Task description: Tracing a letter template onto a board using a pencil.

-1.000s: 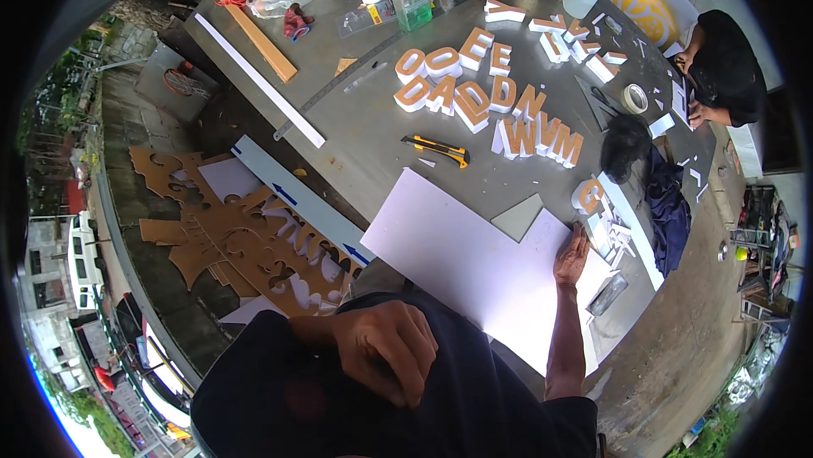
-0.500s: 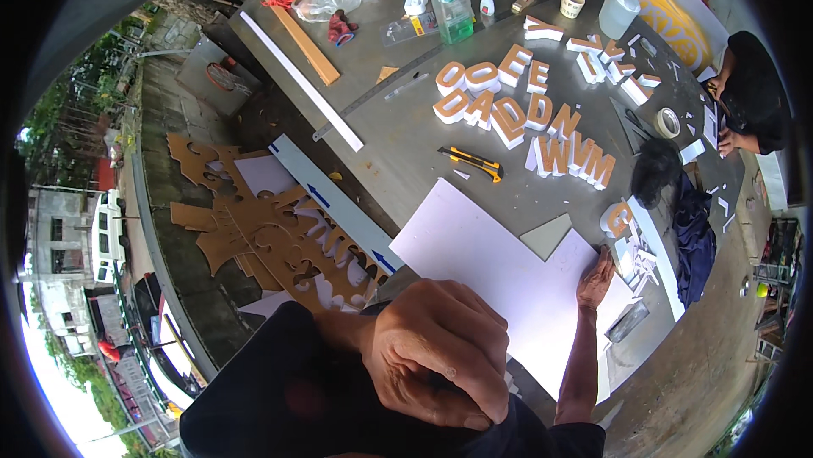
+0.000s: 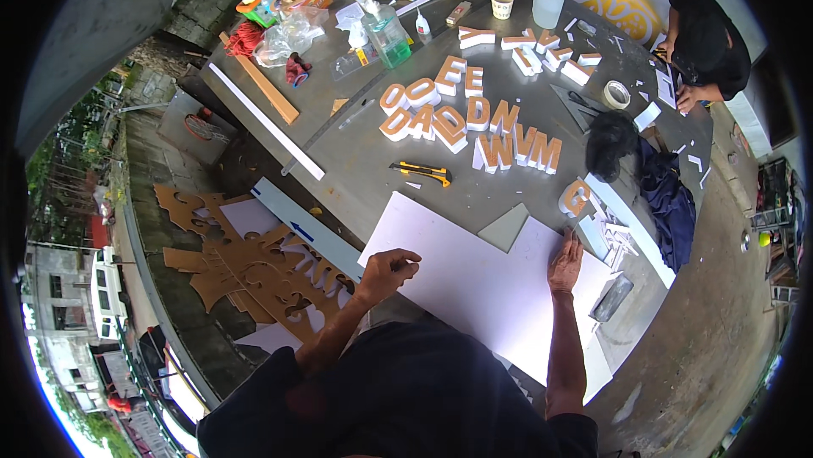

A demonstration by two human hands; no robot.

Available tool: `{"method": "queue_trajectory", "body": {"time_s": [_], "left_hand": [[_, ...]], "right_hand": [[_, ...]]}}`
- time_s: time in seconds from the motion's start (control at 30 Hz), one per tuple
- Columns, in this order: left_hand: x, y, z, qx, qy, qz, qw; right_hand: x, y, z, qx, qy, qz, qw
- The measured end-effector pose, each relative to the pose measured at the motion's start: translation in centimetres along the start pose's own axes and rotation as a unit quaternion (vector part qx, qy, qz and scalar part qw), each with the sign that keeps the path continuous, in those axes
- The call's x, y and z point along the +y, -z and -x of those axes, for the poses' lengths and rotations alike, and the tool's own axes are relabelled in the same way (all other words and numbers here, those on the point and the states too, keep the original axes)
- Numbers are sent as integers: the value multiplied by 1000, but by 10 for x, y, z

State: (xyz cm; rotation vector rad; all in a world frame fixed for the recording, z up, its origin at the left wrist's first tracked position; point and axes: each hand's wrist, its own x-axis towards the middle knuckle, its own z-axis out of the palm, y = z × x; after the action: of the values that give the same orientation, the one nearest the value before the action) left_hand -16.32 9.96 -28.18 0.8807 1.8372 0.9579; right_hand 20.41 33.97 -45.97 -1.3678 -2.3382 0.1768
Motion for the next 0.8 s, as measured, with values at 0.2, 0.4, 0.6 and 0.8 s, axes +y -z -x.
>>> {"method": "queue_trajectory", "body": {"time_s": [0.2,0.4,0.6,0.8], "left_hand": [[-47,18,-9,35,59,63,996],[-45,73,-78,68,67,105,990],[-57,128,-143,76,55,117,989],[-76,146,-164,32,64,91,993]], "right_hand": [[-3,2,-2,-8,3,29,1000],[-6,2,0,-7,-12,15,1000],[-25,9,-4,-21,-50,39,998],[-43,4,-12,2,-74,42,996]]}}
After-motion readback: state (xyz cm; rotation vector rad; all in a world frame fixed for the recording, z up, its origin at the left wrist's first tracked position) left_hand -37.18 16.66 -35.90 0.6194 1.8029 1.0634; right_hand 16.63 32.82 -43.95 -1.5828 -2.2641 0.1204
